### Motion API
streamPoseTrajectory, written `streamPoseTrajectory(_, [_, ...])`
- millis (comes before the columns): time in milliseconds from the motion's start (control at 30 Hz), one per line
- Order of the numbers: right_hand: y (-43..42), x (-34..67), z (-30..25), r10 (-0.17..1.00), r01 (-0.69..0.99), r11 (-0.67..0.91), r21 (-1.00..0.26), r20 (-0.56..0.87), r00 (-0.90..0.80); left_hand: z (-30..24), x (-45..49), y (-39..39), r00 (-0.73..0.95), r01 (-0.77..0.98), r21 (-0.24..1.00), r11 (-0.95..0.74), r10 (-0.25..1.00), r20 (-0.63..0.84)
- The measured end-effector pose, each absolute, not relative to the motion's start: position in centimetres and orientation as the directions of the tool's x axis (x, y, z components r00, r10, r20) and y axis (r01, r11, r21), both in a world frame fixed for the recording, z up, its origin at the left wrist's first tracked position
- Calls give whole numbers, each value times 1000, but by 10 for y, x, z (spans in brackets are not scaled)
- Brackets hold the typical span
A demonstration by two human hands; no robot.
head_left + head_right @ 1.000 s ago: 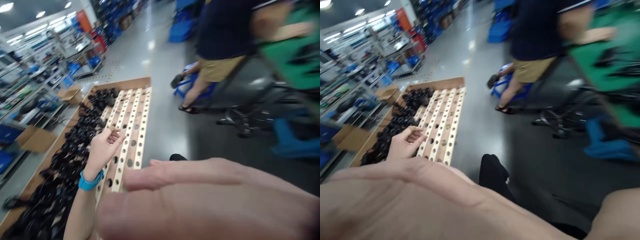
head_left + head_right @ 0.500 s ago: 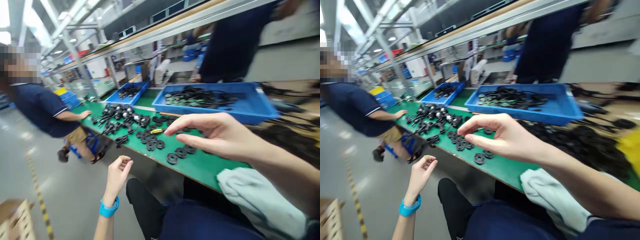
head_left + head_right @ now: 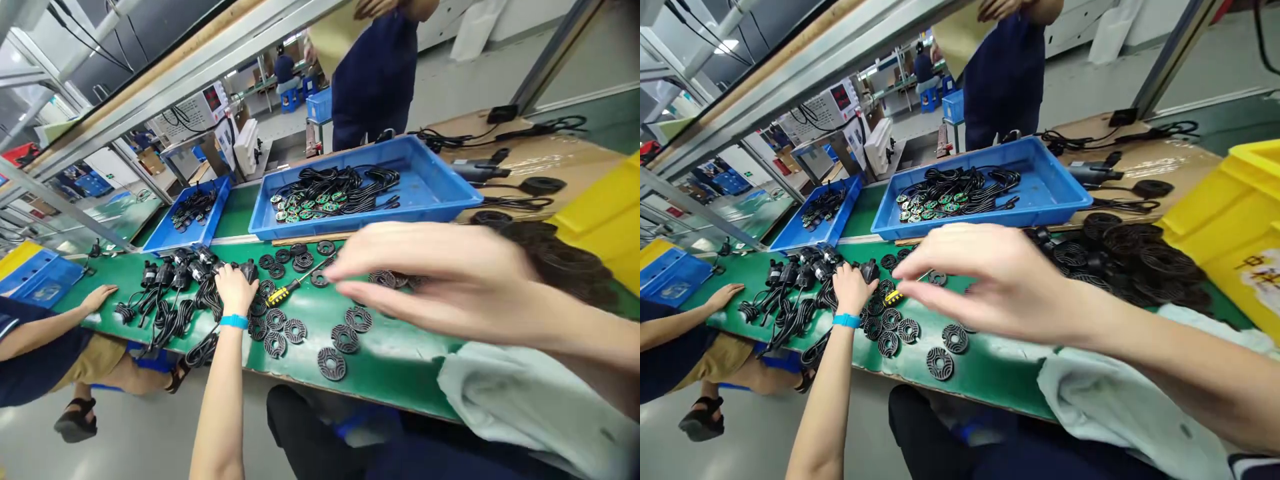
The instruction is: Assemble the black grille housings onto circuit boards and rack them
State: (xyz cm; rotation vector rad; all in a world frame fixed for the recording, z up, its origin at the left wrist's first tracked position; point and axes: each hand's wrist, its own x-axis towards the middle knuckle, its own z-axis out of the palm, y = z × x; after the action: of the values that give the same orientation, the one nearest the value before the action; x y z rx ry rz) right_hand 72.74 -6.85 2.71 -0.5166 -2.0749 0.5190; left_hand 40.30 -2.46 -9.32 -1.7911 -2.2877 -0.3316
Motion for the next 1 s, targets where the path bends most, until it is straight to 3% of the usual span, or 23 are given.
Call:
streamPoseTrajectory(133, [5,660,-10,447,402,893,-203,510,-735,-101,402,-13,-222,969,-42,242,934,280])
streamPoseTrajectory(233, [38,601,-45,333,378,926,21,429,-840,-94,396,-21,-227,966,-53,254,927,298])
streamPoseTrajectory(533, [11,520,-46,99,248,945,214,535,-839,-21,400,-107,-236,966,-5,258,892,385])
streamPoseTrajectory(633, [-29,532,-38,51,213,960,184,631,-774,-5,408,-159,-217,975,136,175,880,423])
streamPoseTrajectory(767, [-91,581,-40,75,168,985,48,756,-651,-1,430,-226,-194,836,544,-66,893,406])
streamPoseTrajectory(867, [-135,637,-48,271,189,962,-198,800,-535,-6,463,-261,-170,623,754,-208,905,390])
streamPoseTrajectory(1000, [-185,715,-65,530,197,848,-492,768,-359,-18,529,-273,-59,347,904,-249,956,287])
